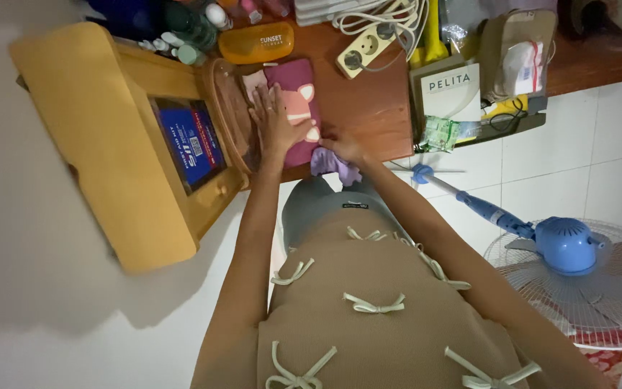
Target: The person wipes a wooden desk surface with a purple cloth, then picks up and rearranges various items including a power strip, bottles, a notebook, and a small pouch. They continue to wipe the desk and organize the items into a neat arrangement.
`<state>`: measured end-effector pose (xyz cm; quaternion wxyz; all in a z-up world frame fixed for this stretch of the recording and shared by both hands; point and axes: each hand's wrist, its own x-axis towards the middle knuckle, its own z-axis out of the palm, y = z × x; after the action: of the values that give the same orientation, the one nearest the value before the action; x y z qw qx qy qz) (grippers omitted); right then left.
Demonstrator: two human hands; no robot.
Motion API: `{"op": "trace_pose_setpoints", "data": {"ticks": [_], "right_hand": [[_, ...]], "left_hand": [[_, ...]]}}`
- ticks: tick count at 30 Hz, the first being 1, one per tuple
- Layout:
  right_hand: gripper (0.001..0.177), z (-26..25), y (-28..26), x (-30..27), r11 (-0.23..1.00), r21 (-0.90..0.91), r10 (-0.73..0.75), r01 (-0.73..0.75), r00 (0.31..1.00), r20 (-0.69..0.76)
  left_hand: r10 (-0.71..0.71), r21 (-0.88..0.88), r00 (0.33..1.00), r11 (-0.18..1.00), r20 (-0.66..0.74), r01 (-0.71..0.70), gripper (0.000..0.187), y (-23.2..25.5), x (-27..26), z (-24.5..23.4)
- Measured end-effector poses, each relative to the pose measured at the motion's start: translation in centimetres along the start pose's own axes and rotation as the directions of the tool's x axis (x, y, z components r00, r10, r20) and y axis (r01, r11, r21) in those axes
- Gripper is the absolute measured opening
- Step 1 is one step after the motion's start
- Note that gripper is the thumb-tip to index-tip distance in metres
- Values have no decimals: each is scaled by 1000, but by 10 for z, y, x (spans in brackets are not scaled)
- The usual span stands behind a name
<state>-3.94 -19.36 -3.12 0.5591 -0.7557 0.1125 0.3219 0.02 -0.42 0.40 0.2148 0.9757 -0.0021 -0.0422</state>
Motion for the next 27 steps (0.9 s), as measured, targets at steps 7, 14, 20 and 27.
{"op": "trace_pose_setpoints", "data": {"ticks": [7,14,20,27], "right_hand": [[50,15,54,35,954,-296,30,-39,999,-34],[25,0,91,24,941,-288,-206,176,975,-78],[48,-45,64,-33,941,-339,11,-21,999,-33],[41,-91,104,-47,921,-372,-104,120,993,63]], "left_hand": [[64,-36,988,997,-139,-69,119,-9,2,21],[-108,5,993,994,54,108,101,10,-3,15],[15,-86,1000,996,22,-14,100,30,-27,41],[235,-204,972,952,9,-228,88,88,-46,62]]}}
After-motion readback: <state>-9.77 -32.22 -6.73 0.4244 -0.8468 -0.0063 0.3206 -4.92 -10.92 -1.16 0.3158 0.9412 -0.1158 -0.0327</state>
